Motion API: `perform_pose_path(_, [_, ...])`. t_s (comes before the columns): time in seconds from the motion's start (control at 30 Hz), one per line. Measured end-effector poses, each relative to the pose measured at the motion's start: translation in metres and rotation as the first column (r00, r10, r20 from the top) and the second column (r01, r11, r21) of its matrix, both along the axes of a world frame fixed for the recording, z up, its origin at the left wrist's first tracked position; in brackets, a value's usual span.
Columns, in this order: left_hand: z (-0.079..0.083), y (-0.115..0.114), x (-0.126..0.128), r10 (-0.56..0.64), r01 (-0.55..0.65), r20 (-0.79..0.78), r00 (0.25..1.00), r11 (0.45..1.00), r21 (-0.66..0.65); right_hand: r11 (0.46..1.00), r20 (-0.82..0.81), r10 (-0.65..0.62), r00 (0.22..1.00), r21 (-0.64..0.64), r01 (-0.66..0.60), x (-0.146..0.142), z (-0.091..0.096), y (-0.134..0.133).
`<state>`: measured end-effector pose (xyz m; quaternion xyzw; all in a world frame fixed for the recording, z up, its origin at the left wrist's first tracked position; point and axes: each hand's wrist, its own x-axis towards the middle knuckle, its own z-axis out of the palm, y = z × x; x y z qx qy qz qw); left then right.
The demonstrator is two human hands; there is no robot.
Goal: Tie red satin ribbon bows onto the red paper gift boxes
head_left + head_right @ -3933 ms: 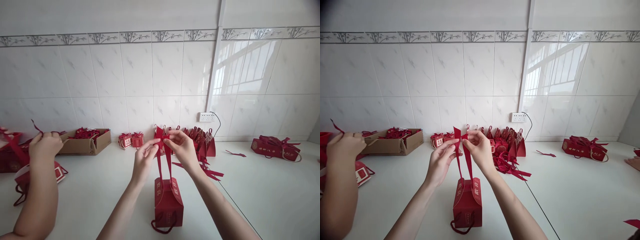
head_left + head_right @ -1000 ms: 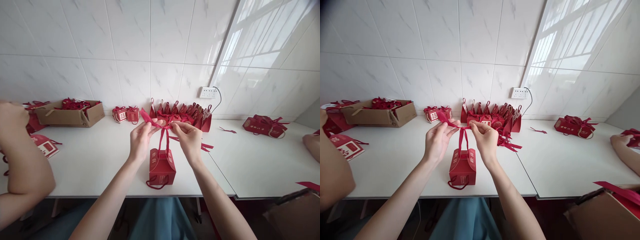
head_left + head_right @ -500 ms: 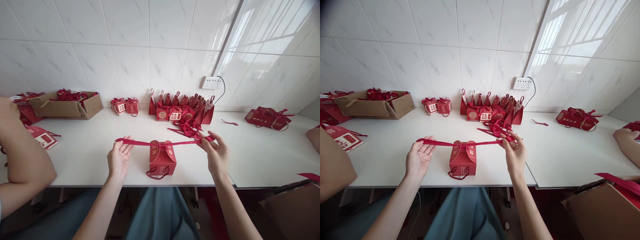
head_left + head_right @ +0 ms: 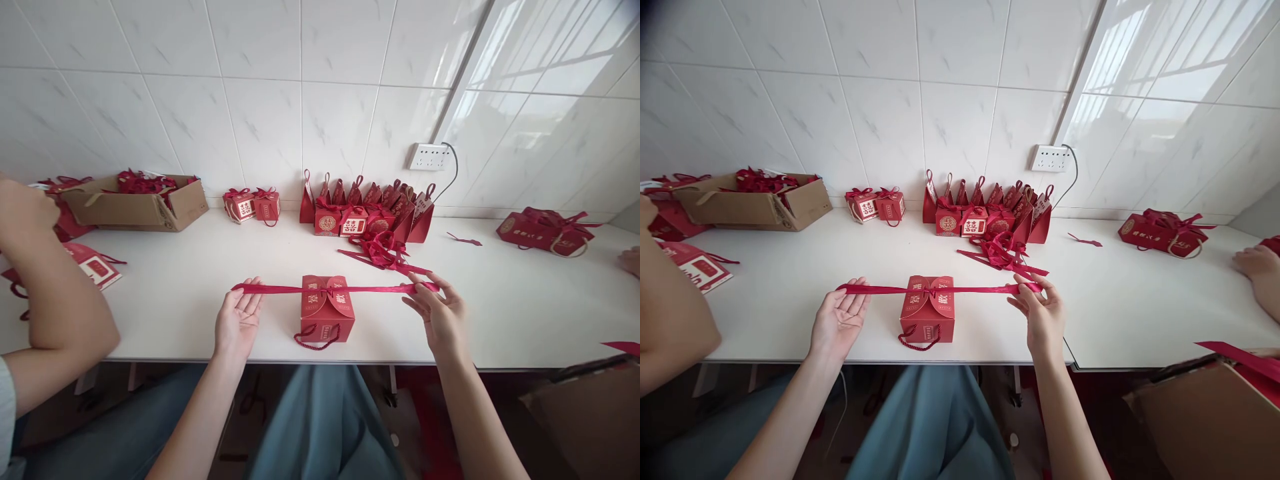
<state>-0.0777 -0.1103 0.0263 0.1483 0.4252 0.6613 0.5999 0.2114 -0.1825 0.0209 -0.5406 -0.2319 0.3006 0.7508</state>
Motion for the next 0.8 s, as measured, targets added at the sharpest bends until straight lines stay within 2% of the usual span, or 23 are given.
perform_pose_path(0.43, [-0.008,-0.008,0.000,0.059,-0.059,-0.057,0.997,0.998,-0.003,0.996,0.066,-0.065,0.996,-0.057,0.069,0.006,-0.015,-0.009])
perform_pose_path(0.57, [-0.012,-0.008,-0.014,-0.038,0.037,-0.154,0.987,0.999,-0.008,0.987,0.220,0.003,0.976,-0.160,0.033,0.014,-0.019,-0.016])
perform_pose_path(0.6, [-0.012,-0.008,-0.021,-0.014,0.017,-0.207,0.978,1.000,0.014,0.980,0.290,0.019,0.957,-0.196,0.040,0.019,-0.019,-0.019])
perform_pose_path(0.67, [-0.011,-0.007,-0.034,0.182,-0.137,-0.355,0.917,0.980,0.148,0.959,0.441,-0.013,0.897,-0.249,0.137,0.026,-0.017,-0.023])
perform_pose_path(0.7, [-0.010,-0.007,-0.039,0.316,-0.222,-0.421,0.850,0.940,0.257,0.946,0.507,-0.048,0.860,-0.253,0.202,0.028,-0.015,-0.024])
perform_pose_path(0.73, [-0.008,-0.007,-0.042,0.415,-0.256,-0.476,0.775,0.896,0.364,0.937,0.561,-0.076,0.824,-0.242,0.251,0.028,-0.011,-0.023])
perform_pose_path(0.77, [-0.006,-0.007,-0.042,0.443,-0.209,-0.533,0.721,0.872,0.442,0.939,0.602,-0.077,0.795,-0.225,0.261,0.025,-0.008,-0.021])
perform_pose_path(0.8, [-0.004,-0.007,-0.039,0.391,-0.086,-0.607,0.692,0.880,0.468,0.952,0.630,-0.042,0.775,-0.211,0.223,0.020,-0.004,-0.017])
